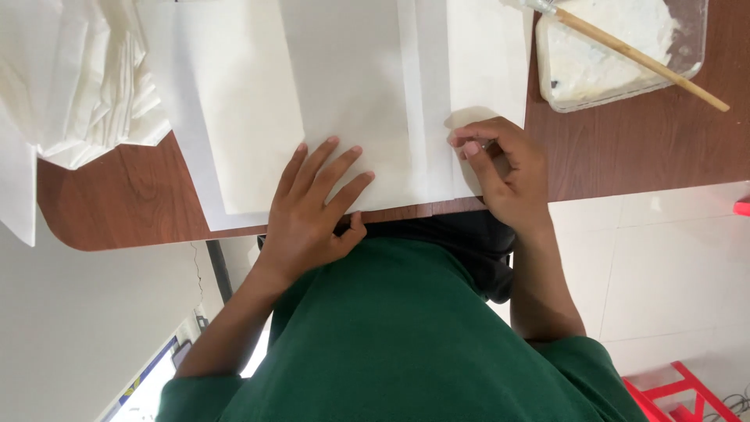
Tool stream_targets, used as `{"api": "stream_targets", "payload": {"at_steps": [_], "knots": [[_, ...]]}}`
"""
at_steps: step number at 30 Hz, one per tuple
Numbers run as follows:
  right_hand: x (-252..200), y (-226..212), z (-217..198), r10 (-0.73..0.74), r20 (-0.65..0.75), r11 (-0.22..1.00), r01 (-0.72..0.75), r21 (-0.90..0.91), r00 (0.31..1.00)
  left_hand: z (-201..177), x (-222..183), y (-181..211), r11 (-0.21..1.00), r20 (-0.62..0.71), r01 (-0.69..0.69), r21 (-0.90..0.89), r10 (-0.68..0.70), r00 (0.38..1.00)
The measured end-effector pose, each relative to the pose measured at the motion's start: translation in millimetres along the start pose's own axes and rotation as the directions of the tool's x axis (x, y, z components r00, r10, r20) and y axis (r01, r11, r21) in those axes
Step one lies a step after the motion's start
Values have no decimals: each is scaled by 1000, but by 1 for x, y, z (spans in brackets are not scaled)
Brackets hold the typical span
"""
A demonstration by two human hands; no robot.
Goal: Manually folding white sheets and applying glue with a brush to assemble bags.
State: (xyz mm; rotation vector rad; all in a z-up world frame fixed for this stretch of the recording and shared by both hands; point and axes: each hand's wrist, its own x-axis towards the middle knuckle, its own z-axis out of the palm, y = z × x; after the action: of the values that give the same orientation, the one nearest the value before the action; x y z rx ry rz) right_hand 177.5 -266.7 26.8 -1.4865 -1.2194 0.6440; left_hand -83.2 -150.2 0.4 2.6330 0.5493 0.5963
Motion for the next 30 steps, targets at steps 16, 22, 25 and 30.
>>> {"api": "stream_targets", "payload": {"at_steps": [16, 22, 25, 30], "knots": [[-3, 0, 3, -20, -41, 998, 17, -57, 999, 17, 12, 19, 986, -216, 161, 40, -149, 965], [4, -11, 6, -130, -31, 976, 122, -182, 991, 4, 22, 28, 986, -185, 168, 18, -162, 969], [4, -11, 10, -227, 21, 918, 221, -329, 974, 4, 22, 26, 983, -202, 177, 56, -163, 966], [1, -6, 13, -243, 38, 870, 235, -432, 969, -11, 33, 23, 980, -130, 177, 93, -164, 978]]}}
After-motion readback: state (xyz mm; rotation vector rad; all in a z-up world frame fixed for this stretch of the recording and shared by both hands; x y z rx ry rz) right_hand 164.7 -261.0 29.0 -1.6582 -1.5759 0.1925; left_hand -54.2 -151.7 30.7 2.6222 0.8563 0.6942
